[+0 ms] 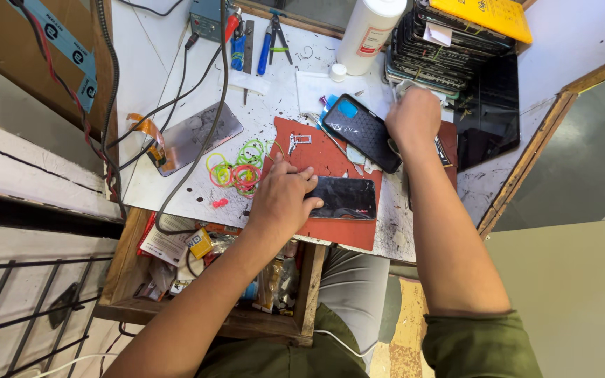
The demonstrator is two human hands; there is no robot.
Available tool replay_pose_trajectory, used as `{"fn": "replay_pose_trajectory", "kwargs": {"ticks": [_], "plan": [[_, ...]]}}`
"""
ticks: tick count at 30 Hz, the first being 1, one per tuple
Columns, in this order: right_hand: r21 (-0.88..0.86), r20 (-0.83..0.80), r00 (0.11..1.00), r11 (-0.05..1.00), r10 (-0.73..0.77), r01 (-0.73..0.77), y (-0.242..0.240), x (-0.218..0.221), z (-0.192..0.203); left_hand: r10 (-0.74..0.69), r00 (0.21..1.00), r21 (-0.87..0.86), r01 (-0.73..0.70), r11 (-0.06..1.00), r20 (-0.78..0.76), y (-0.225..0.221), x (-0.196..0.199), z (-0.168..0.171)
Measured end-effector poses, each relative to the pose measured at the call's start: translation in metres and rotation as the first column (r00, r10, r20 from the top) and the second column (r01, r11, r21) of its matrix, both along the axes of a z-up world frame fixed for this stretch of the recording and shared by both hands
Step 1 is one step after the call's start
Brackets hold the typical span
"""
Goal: The person applies adhesive to the internal components of a mobile phone, presses parts together, and uses a precision tool to clean or adjust the edges before securing a replacement screen to the frame.
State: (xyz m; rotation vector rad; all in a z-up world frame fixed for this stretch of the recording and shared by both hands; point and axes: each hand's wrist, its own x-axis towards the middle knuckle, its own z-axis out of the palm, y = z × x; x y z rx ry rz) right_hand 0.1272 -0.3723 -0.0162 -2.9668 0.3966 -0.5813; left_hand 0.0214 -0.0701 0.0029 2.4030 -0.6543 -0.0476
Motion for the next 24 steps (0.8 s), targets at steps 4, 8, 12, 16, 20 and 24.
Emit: {"fn": "replay_pose_trajectory", "kwargs": {"ticks": [4,8,12,16,20,24], "plan": [[0.036,0.447,0.890,0.992,0.096,-0.125,0.016,-0.025,0.037,-0.048,0.999,0.004,0.048,0.999,-0.018,0.002,0.009,0.002],[0.690,0.505,0.857,0.645,-0.102,-0.329,0.049,-0.077,0.096,-0.018,0.988,-0.038,0.013,0.999,-0.153,0.007,0.016,0.005],[0.745,0.627,0.768,0.389,-0.132,-0.541,0.072,-0.134,0.112,-0.096,0.995,-0.116,0.091,0.989,-0.040,0.008,0.021,0.002],[0.784,0.439,0.844,-0.327,-0.308,-0.527,0.080,-0.184,0.082,-0.060,0.990,-0.080,0.050,0.996,-0.125,0.010,0.020,0.003],[0.788,0.559,0.814,-0.204,-0.157,-0.580,0.100,-0.218,0.027,-0.097,0.995,-0.113,0.094,0.989,-0.023,0.010,0.019,0.005],[0.870,0.485,0.873,0.131,-0.053,-0.475,0.118,-0.236,0.004,-0.081,0.996,-0.107,0.076,0.991,-0.046,0.009,0.018,0.008]]}}
